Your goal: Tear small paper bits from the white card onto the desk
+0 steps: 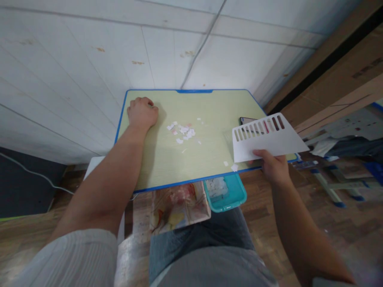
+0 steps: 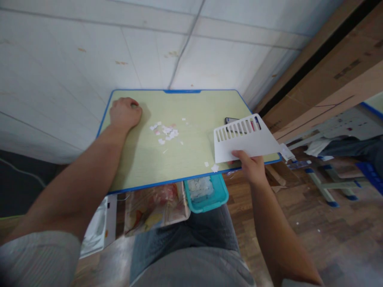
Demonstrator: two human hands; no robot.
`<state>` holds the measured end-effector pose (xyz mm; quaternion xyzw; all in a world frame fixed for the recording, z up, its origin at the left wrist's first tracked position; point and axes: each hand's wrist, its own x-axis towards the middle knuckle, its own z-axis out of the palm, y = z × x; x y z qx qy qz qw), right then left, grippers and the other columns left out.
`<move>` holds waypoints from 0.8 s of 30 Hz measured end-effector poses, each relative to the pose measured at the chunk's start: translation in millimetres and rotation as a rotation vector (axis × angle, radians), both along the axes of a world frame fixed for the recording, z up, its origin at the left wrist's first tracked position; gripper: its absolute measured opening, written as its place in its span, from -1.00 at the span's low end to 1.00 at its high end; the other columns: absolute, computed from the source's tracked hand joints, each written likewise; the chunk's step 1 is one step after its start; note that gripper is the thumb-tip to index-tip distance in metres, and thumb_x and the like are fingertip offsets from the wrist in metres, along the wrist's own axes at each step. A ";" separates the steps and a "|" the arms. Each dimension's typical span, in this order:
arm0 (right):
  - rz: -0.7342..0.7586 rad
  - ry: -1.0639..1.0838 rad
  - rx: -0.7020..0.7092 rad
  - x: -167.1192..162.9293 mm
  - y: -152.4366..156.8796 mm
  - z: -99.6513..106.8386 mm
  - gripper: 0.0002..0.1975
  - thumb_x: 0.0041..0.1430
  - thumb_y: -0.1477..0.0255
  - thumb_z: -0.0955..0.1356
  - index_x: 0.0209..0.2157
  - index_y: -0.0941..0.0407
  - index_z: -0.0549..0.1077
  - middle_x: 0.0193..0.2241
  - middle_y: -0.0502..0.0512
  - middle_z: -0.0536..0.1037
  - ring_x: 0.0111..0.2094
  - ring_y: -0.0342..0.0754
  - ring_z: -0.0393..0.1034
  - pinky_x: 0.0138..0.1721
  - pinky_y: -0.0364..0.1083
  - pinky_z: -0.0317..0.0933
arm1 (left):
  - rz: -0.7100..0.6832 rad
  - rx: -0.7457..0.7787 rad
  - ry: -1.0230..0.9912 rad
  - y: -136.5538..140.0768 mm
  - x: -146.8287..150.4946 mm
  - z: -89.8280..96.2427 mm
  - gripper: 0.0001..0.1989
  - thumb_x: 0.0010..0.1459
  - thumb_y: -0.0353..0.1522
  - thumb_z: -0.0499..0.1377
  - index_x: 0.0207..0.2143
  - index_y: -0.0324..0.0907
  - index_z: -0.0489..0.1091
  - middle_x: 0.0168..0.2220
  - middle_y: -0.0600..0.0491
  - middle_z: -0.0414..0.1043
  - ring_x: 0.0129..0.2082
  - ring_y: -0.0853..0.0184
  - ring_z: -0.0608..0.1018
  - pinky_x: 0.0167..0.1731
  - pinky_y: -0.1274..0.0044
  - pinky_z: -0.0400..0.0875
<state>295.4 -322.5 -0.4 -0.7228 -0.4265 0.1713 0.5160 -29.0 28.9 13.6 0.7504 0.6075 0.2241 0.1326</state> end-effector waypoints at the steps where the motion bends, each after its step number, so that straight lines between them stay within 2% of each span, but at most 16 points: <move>1: -0.024 0.014 0.006 -2.0 -6.1 0.8 -0.71 0.12 0.07 0.53 -0.47 -0.09 0.49 -0.51 0.05 0.63 -0.44 0.23 0.59 -0.30 0.21 0.62 | 0.014 0.012 0.010 -0.4 0.3 -0.1 -0.43 0.51 0.06 0.10 0.10 -0.21 0.59 0.42 -0.16 0.59 0.47 -0.02 0.39 0.48 0.06 0.21; 4: -0.061 0.082 -0.010 -7.7 -22.7 3.9 -0.75 0.06 0.17 0.60 -0.50 -0.10 0.53 -0.54 0.01 0.64 -0.39 0.25 0.65 -0.14 0.23 0.68 | 0.021 0.020 0.010 -1.7 1.4 0.0 -0.56 0.48 -0.21 0.18 0.22 -0.28 0.60 0.45 -0.19 0.55 0.44 0.00 0.43 0.50 0.09 0.22; 7: -0.068 0.104 0.007 -14.0 -27.4 7.5 -0.73 0.10 0.16 0.61 -0.51 -0.10 0.55 -0.53 0.02 0.65 -0.38 0.25 0.65 -0.12 0.24 0.68 | 0.017 0.019 0.000 -2.4 2.8 0.5 -0.57 0.47 -0.27 0.19 0.23 -0.29 0.61 0.43 -0.17 0.55 0.46 -0.01 0.41 0.50 0.10 0.21; 10: -0.066 0.090 0.042 -23.9 -20.4 11.6 -0.69 0.10 0.11 0.63 -0.51 -0.08 0.58 -0.52 0.07 0.68 -0.42 0.22 0.61 -0.26 0.20 0.66 | 0.024 0.019 -0.003 -1.4 3.4 0.1 -0.53 0.47 -0.21 0.17 0.23 -0.31 0.62 0.43 -0.19 0.55 0.46 0.00 0.42 0.49 0.10 0.22; 14: -0.009 0.032 0.055 -34.6 -12.0 14.4 -0.68 0.13 0.07 0.64 -0.50 -0.08 0.62 -0.52 0.09 0.69 -0.45 0.19 0.60 -0.37 0.15 0.64 | -0.001 0.026 -0.052 2.2 2.3 -2.6 -0.32 0.42 0.08 0.12 0.16 -0.29 0.65 0.36 -0.20 0.62 0.50 0.00 0.39 0.46 0.07 0.17; 16: 0.017 0.015 0.042 -34.9 -12.3 13.8 -0.68 0.15 0.08 0.63 -0.51 -0.07 0.62 -0.51 0.11 0.71 -0.44 0.19 0.62 -0.37 0.14 0.65 | -0.009 0.028 -0.070 3.4 2.1 -3.4 -0.27 0.38 0.12 0.12 0.16 -0.29 0.66 0.35 -0.20 0.64 0.51 -0.02 0.39 0.46 0.07 0.18; 18: 0.005 0.026 0.040 -32.1 -15.2 12.4 -0.73 0.11 0.11 0.64 -0.47 -0.06 0.64 -0.44 0.11 0.76 -0.40 0.21 0.66 -0.32 0.15 0.69 | -0.002 0.030 -0.042 3.3 2.8 -3.2 -0.35 0.36 -0.01 0.14 0.20 -0.29 0.67 0.39 -0.25 0.62 0.51 -0.08 0.43 0.48 0.06 0.23; 21: -0.037 0.056 0.023 -26.2 -21.4 10.0 -0.78 0.04 0.16 0.65 -0.38 -0.05 0.69 -0.34 0.09 0.82 -0.29 0.25 0.73 -0.11 0.19 0.73 | 0.014 0.024 -0.001 1.5 5.0 -1.4 -0.45 0.33 -0.19 0.17 0.23 -0.23 0.67 0.44 -0.30 0.57 0.50 -0.16 0.47 0.51 0.06 0.30; 24: -0.053 0.073 -0.017 -20.8 -26.5 8.5 -0.79 0.05 0.16 0.66 -0.40 -0.08 0.70 -0.40 0.08 0.79 -0.25 0.30 0.74 0.01 0.24 0.71 | 0.018 0.011 -0.006 -0.5 6.5 0.4 -0.51 0.36 -0.26 0.18 0.24 -0.16 0.68 0.44 -0.29 0.57 0.52 -0.19 0.46 0.54 0.07 0.31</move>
